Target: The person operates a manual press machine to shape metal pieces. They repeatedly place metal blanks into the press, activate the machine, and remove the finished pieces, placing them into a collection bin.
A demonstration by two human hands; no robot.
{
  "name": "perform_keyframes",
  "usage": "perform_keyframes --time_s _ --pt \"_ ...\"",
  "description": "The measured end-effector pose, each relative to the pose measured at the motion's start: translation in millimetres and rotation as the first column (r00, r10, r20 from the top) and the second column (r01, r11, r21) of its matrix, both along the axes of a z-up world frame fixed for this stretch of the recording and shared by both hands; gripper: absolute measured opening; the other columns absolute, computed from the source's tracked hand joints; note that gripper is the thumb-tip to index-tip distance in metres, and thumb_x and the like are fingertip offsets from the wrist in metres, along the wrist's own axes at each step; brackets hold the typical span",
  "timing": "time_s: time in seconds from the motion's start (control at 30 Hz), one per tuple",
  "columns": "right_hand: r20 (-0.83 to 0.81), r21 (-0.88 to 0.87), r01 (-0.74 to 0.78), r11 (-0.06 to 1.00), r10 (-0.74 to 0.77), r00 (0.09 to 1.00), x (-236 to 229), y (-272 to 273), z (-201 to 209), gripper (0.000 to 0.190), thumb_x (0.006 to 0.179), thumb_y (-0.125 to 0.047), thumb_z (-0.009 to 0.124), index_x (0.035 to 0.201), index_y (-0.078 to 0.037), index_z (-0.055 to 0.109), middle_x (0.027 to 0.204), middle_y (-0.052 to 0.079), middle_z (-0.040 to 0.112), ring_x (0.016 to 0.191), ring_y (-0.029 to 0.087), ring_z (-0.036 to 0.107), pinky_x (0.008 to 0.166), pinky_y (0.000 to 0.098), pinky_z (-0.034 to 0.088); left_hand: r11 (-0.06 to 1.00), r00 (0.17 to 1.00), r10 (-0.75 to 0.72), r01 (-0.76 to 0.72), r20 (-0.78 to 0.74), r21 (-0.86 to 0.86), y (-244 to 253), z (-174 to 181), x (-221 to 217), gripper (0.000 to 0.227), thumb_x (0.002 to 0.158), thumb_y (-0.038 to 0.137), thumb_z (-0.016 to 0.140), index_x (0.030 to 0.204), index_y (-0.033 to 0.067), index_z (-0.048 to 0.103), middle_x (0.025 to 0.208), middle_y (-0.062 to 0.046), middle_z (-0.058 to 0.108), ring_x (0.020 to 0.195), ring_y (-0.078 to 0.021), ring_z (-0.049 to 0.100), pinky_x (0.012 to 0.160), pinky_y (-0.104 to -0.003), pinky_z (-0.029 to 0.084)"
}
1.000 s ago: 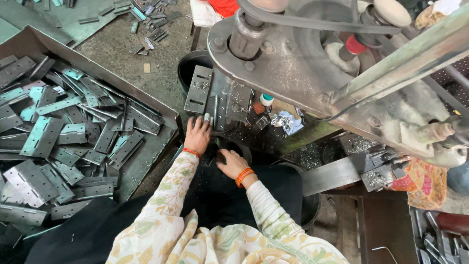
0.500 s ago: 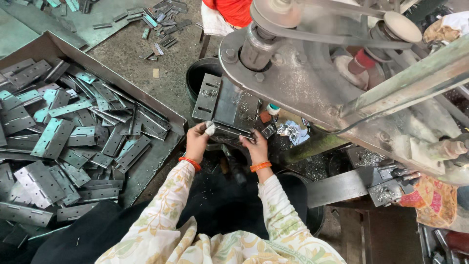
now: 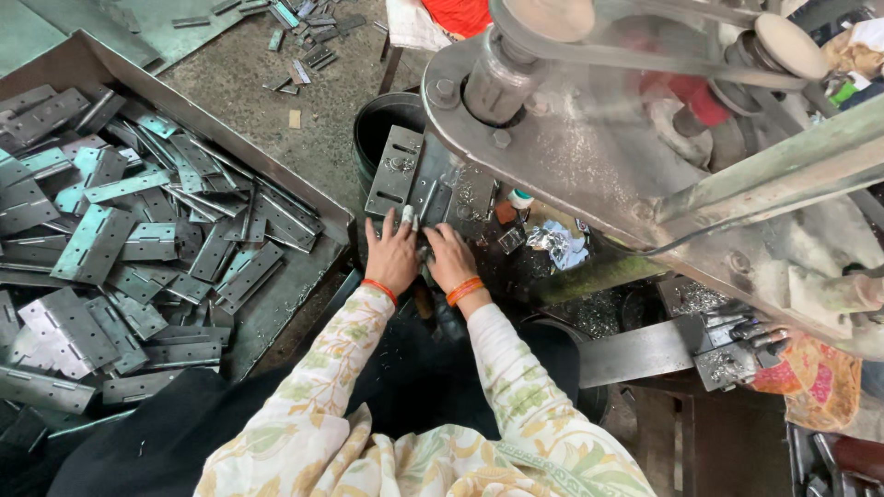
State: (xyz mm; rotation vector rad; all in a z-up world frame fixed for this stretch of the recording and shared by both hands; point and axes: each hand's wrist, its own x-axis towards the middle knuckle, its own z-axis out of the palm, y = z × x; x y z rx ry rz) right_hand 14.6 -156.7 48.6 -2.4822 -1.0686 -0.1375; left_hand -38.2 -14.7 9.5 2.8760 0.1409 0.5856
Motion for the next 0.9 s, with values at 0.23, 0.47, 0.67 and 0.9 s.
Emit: perform_keyframes --time_s 0.23,0.47,0.67,0.9 --pt "-0.254 -0.328 0.064 0.942 -0.154 0.955 -66 -43 -9 0.072 0.079 -0.025 0.078 0.142 -0.004 0.050 0.139 0.025 0.048 0.118 0.046 0.054 0.095 0.0504 0.049 0.998 0.994 -0.046 0.049 -0.095 0.031 16 -13 32 0.042 0.097 0.036 0.058 0.131 0.0127 0.068 0.140 0.000 0.060 0.150 -0.0336 0.030 0.116 -0.076 0.013" --pt "-0.227 -0.154 0.238 0.959 -0.268 0.936 -124 -59 -86 0.041 0.087 -0.023 0.071 0.127 -0.021 0.063 0.143 0.020 0.053 0.104 0.043 0.067 0.085 0.0506 0.057 1.000 0.999 -0.017 0.018 -0.047 0.012 14 -11 38 0.044 0.096 0.032 0.058 0.133 0.0116 0.067 0.137 0.000 0.062 0.150 -0.0333 0.030 0.116 -0.075 0.012" --pt "-0.328 -0.242 0.225 0.944 -0.298 0.896 -117 -63 -83 0.043 0.085 -0.024 0.072 0.126 -0.020 0.062 0.139 0.020 0.054 0.104 0.044 0.066 0.086 0.0523 0.055 1.000 1.000 0.009 -0.009 -0.020 0.030 7 -16 31 0.042 0.096 0.028 0.054 0.131 0.0108 0.069 0.140 -0.002 0.062 0.149 -0.0360 0.030 0.116 -0.076 0.011" --pt "-0.345 -0.328 0.134 0.935 -0.251 0.905 -80 -55 -29 0.050 0.086 -0.027 0.073 0.133 -0.016 0.060 0.123 0.019 0.063 0.105 0.043 0.067 0.089 0.0515 0.056 0.997 0.995 0.051 -0.046 -0.086 0.063 5 -24 65 0.039 0.099 0.029 0.053 0.129 0.0125 0.070 0.141 -0.001 0.062 0.151 -0.0377 0.031 0.116 -0.077 0.010"
